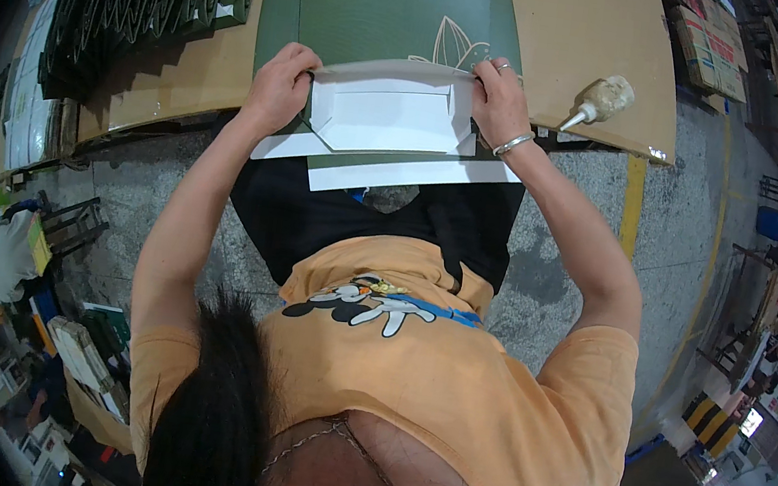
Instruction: The recorder is folding and gluing large green paper folders at a workbench.
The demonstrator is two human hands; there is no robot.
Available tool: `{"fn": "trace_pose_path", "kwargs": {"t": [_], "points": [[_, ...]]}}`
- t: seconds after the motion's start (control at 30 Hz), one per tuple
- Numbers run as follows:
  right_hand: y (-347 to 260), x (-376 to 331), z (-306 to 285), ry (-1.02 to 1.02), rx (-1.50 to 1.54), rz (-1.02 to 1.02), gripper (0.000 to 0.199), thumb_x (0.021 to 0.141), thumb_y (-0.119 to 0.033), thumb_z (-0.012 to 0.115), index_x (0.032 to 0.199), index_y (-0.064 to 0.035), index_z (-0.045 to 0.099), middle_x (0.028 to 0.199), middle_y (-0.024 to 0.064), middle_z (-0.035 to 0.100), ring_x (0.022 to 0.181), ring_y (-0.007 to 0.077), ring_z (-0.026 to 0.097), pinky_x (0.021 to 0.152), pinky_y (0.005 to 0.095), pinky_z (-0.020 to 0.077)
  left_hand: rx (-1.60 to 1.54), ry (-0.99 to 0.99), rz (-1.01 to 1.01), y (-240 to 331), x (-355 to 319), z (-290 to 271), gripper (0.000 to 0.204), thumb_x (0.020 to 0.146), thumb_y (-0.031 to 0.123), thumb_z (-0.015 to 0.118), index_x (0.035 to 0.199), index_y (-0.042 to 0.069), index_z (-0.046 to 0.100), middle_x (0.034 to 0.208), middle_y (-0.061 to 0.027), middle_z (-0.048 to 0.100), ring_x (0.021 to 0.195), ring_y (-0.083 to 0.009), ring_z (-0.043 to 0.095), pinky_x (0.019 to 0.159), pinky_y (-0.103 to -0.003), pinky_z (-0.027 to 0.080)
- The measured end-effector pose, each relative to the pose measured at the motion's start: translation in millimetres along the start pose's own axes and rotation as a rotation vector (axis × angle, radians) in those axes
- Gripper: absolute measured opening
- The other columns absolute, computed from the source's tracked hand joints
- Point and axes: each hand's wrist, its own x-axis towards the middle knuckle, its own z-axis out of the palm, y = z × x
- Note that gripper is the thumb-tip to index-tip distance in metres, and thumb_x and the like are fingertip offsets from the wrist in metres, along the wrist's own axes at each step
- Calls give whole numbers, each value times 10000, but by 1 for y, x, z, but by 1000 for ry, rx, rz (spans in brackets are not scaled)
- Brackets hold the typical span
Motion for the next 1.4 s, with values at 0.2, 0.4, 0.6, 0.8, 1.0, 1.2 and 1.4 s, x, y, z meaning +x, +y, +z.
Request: {"fn": "trace_pose_path", "kwargs": {"t": [0.2,0.4,0.6,0.8,1.0,1.2,1.4], "points": [[-6,-52,-13,-149,-225,-171,559,700,93,516,1236,-66,535,1263,110,537,1114,333,502,946,424,412,323,-247,235,11,-37,-11,356,726,-14,547,1079,-12,589,1235,-124,550,1127,-321,493,936,-390,422],[-25,-81,-30,-404,-410,-78,787,685,-72,648,1416,-113,360,1460,77,370,1339,337,327,1117,502,239,443,-330,243,38,-73,-11,675,684,96,680,1302,-33,440,1383,-158,430,1227,-340,428,1008,-436,363],[-24,-82,-19,-348,-301,-67,775,695,-187,738,1382,-102,389,1426,97,396,1326,332,341,1108,516,235,335,-226,173,33,-83,-2,611,721,204,721,1247,-20,507,1343,-167,469,1202,-365,434,1002,-448,362],[-19,-78,-24,-276,-224,-102,551,786,-238,699,1284,-117,496,1310,100,506,1271,331,408,1078,539,262,285,-238,208,33,-79,-4,436,810,206,654,1187,8,558,1303,-155,495,1149,-358,458,969,-444,372],[-30,-69,-24,-331,-218,-66,417,803,-313,700,1181,-190,573,1197,131,529,1223,342,445,1081,541,253,366,-209,268,41,-70,-3,357,815,250,664,1123,74,615,1193,-142,540,1094,-329,479,932,-440,370],[-38,-44,-14,-206,-281,-66,286,770,-356,721,971,-157,681,1051,117,552,1032,328,526,969,526,346,287,-96,194,35,-50,6,246,768,235,701,948,69,672,1047,-110,564,1009,-302,503,852,-431,388],[-30,-49,23,-11,-174,205,478,596,-209,831,984,-17,629,903,155,598,866,342,556,795,434,431,412,179,-85,23,-50,63,169,646,212,652,814,191,662,901,-44,617,934,-247,555,732,-438,399]]}}
